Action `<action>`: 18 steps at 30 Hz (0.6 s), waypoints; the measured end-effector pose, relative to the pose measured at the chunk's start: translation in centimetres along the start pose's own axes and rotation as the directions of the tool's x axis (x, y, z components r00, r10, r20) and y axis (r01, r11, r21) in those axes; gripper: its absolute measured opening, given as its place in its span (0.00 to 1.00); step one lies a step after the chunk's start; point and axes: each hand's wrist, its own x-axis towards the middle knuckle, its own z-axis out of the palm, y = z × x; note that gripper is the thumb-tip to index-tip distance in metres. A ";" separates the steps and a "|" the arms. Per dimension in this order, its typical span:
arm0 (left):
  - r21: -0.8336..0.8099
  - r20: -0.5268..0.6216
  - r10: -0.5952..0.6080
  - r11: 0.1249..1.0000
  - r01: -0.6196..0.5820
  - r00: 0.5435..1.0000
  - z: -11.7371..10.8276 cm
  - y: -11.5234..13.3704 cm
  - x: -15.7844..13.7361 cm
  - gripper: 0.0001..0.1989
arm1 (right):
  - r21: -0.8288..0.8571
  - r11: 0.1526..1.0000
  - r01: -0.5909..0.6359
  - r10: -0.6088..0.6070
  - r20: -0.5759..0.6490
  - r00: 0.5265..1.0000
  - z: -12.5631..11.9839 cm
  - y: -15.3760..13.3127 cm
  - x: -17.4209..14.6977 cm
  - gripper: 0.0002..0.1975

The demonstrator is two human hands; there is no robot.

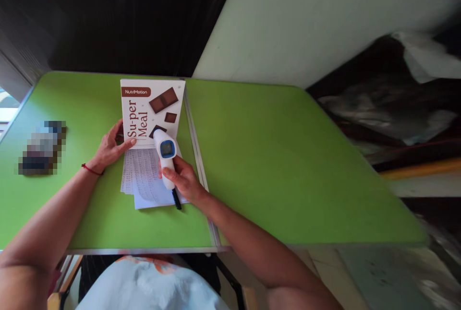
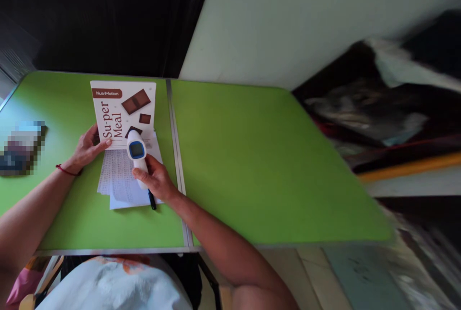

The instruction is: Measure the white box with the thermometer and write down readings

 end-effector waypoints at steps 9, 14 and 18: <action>-0.107 0.002 -0.016 0.994 0.016 1.000 -0.2 -0.4 0.2 0.42 | -0.168 0.979 0.115 -0.123 -0.043 0.991 -0.9 -0.5 -0.7 0.25; -0.147 0.043 -0.010 0.989 0.016 0.999 -0.2 -0.4 0.3 0.42 | -0.395 0.894 0.211 -0.342 -0.298 0.891 -2.8 -0.2 -0.3 0.31; -0.156 0.012 0.024 0.987 -0.022 1.000 -0.1 -0.5 0.2 0.38 | -0.582 0.810 0.071 -0.369 -0.411 0.834 -5.4 0.5 0.6 0.31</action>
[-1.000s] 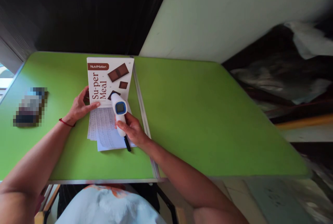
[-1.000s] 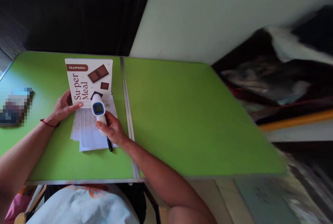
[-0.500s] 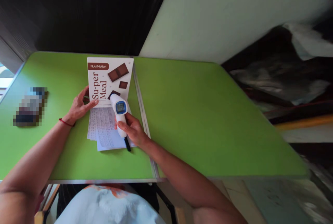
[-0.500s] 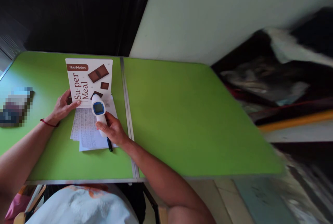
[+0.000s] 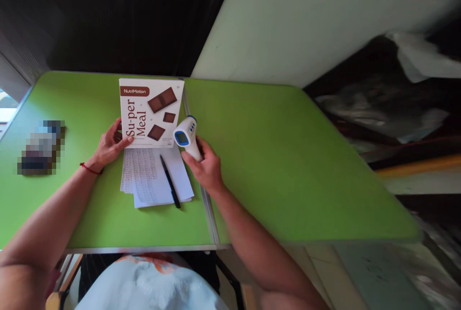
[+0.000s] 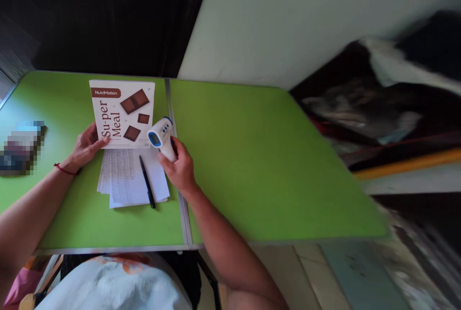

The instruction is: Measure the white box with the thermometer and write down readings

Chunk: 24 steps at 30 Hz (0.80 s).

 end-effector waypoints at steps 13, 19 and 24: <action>0.197 -0.216 0.084 0.979 -0.041 0.973 -0.7 -1.3 0.4 0.46 | -0.576 0.817 -0.004 0.062 0.082 0.995 -0.5 1.8 1.3 0.26; 0.294 -0.261 0.079 0.956 0.002 0.962 -0.8 -2.3 0.5 0.43 | -0.588 0.807 0.047 0.017 0.103 0.995 -0.6 2.1 1.1 0.23; 0.280 -0.350 0.037 0.957 0.067 0.936 -0.8 -1.9 0.9 0.33 | -0.627 0.772 0.108 -0.065 0.091 0.994 -1.1 1.4 1.0 0.23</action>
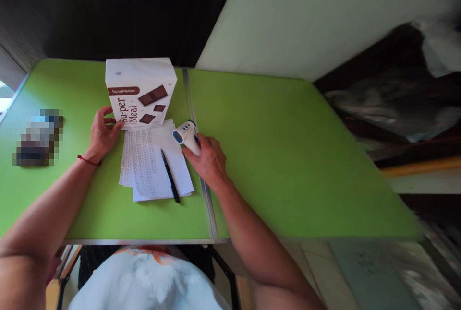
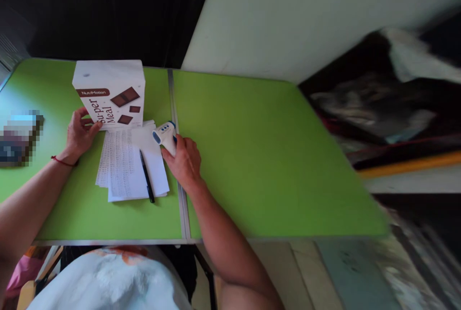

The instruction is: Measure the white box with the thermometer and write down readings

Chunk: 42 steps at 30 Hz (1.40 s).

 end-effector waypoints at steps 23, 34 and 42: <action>0.654 0.494 -0.331 0.751 -0.093 0.804 -0.3 1.7 -0.2 0.90 | 0.678 0.734 0.037 -0.290 0.264 0.920 -3.7 -3.9 -3.3 0.18; 0.508 0.380 -0.282 0.860 0.056 0.881 0.2 4.1 -0.7 0.81 | 0.831 0.478 -0.285 -0.137 0.391 0.910 -2.8 -5.6 -4.8 0.20; 0.594 0.439 -0.290 0.804 -0.033 0.850 0.0 3.8 -0.8 0.79 | 0.678 0.718 -0.157 -0.121 0.344 0.931 -2.1 -6.1 -5.9 0.07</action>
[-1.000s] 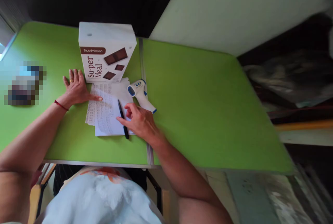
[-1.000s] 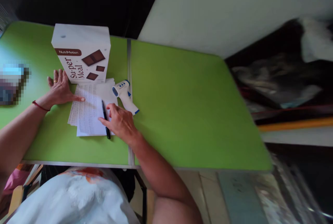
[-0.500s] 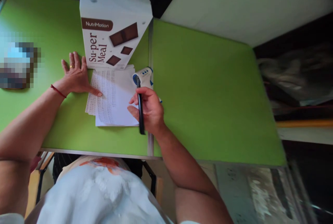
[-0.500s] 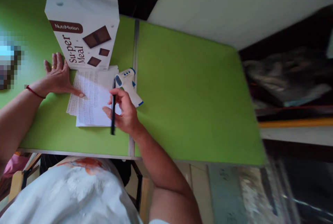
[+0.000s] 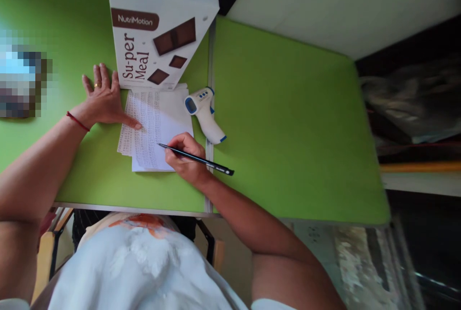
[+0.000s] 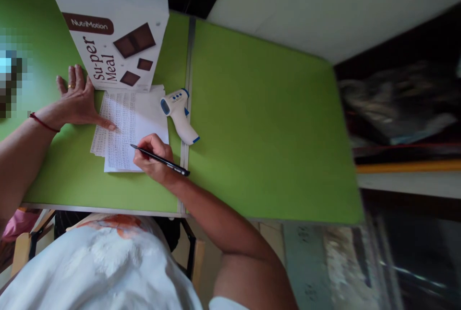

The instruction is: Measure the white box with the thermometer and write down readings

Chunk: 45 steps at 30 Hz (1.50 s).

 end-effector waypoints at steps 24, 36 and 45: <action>0.279 0.120 -0.118 0.957 0.081 0.986 -1.2 2.5 -1.2 0.85 | -0.153 0.948 0.279 -0.281 0.013 0.960 -0.3 0.3 0.2 0.09; 0.272 0.122 -0.133 0.958 0.095 0.984 -1.4 2.8 -1.2 0.90 | -0.126 0.954 0.273 -0.275 0.000 0.961 -0.2 0.6 0.2 0.09; 0.265 0.131 -0.110 0.961 0.072 0.985 -1.2 2.2 -1.0 0.88 | -0.143 0.963 0.229 -0.232 0.000 0.973 -0.2 0.5 0.2 0.10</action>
